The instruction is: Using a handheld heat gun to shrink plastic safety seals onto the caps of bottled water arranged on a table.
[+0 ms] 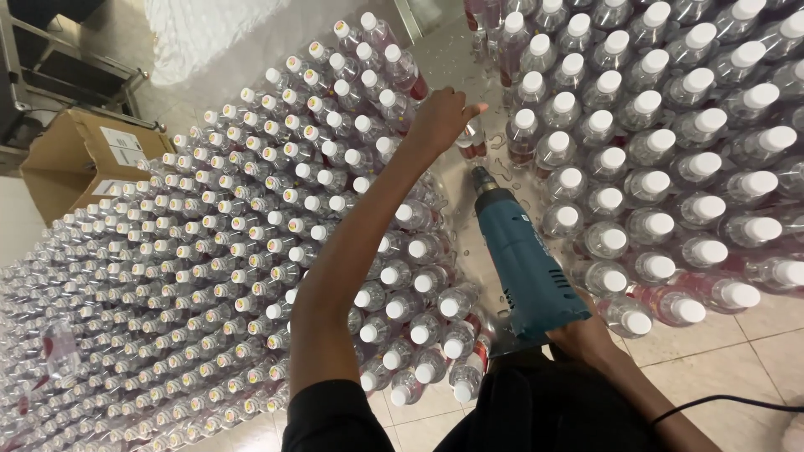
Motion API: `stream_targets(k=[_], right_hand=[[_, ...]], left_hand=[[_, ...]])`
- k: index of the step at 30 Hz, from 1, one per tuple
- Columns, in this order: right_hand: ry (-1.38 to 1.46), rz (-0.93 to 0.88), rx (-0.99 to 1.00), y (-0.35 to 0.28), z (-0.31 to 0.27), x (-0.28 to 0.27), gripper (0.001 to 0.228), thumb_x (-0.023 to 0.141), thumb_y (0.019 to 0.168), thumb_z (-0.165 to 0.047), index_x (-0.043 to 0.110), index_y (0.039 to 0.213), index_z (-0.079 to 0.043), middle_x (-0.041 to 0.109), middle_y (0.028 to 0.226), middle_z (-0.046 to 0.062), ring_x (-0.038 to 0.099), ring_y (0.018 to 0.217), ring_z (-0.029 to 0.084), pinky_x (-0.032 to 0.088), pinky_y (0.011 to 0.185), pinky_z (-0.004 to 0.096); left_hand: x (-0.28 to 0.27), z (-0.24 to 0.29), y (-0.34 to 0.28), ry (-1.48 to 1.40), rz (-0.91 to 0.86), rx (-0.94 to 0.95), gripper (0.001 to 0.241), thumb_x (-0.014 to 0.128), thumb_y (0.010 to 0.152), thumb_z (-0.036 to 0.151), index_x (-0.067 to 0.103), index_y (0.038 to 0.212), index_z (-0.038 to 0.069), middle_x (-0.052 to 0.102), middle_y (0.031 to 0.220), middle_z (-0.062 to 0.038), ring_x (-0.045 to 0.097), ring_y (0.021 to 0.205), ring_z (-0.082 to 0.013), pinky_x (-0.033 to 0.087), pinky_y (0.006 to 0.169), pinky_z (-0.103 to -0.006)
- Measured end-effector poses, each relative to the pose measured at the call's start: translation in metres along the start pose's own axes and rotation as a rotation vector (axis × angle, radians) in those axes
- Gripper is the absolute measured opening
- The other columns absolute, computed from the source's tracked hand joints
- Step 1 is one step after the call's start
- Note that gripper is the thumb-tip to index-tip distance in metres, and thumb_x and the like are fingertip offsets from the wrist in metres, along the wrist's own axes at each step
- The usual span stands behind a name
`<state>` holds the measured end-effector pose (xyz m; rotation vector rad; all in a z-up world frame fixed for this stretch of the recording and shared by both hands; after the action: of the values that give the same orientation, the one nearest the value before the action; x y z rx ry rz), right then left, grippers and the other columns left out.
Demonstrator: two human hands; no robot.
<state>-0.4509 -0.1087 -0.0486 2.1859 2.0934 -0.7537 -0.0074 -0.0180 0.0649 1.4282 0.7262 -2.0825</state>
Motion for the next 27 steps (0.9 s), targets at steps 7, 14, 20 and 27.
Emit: stream_targets(k=[7,14,20,27], right_hand=[[-0.014,0.013,0.030,0.022,-0.013,0.007,0.020,0.071,0.097,-0.026,0.059,0.104,-0.012,0.071,0.088,0.008,0.069,0.078,0.025,0.050,0.065,0.039],[-0.080,0.000,0.085,0.027,-0.014,0.012,0.021,0.072,0.097,-0.025,0.060,0.105,-0.011,0.069,0.083,0.010,0.066,0.072,0.027,0.047,0.061,0.041],[-0.209,0.188,-0.339,0.023,-0.051,-0.008,0.028,0.074,0.093,-0.031,0.079,0.077,-0.009,0.079,0.070,0.017,0.075,0.075,0.049,0.051,0.051,0.049],[-0.212,0.129,-0.294,0.023,-0.043,-0.006,0.026,0.073,0.095,-0.027,0.082,0.098,-0.002,0.081,0.083,0.020,0.077,0.085,0.050,0.060,0.064,0.054]], left_hand=[[0.014,-0.009,0.002,-0.098,-0.068,0.070,0.042,0.073,0.098,-0.004,0.066,0.136,0.011,0.056,0.132,-0.017,0.058,0.125,-0.0398,0.055,0.080,-0.0513],[0.022,-0.020,0.000,-0.188,-0.040,0.188,0.056,0.061,0.088,-0.025,0.073,0.125,0.016,0.061,0.129,-0.013,0.069,0.094,-0.0330,0.048,0.062,-0.0410],[0.008,-0.022,-0.006,-0.108,-0.014,0.081,0.020,0.072,0.103,0.027,0.069,0.117,0.012,0.068,0.113,-0.019,0.072,0.110,-0.0450,0.057,0.096,-0.0579],[0.025,-0.031,0.004,-0.097,0.004,0.130,0.032,0.066,0.110,0.029,0.063,0.137,0.013,0.060,0.128,-0.013,0.069,0.125,-0.0375,0.059,0.104,-0.0493]])
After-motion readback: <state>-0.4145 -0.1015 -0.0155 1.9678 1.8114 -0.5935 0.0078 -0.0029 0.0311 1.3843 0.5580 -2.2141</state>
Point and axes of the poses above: each hand's wrist, its own y-axis towards the middle knuckle, its own x-axis out of the palm, z = x × y, the point moved 3 cm from there along y, towards the middle knuckle
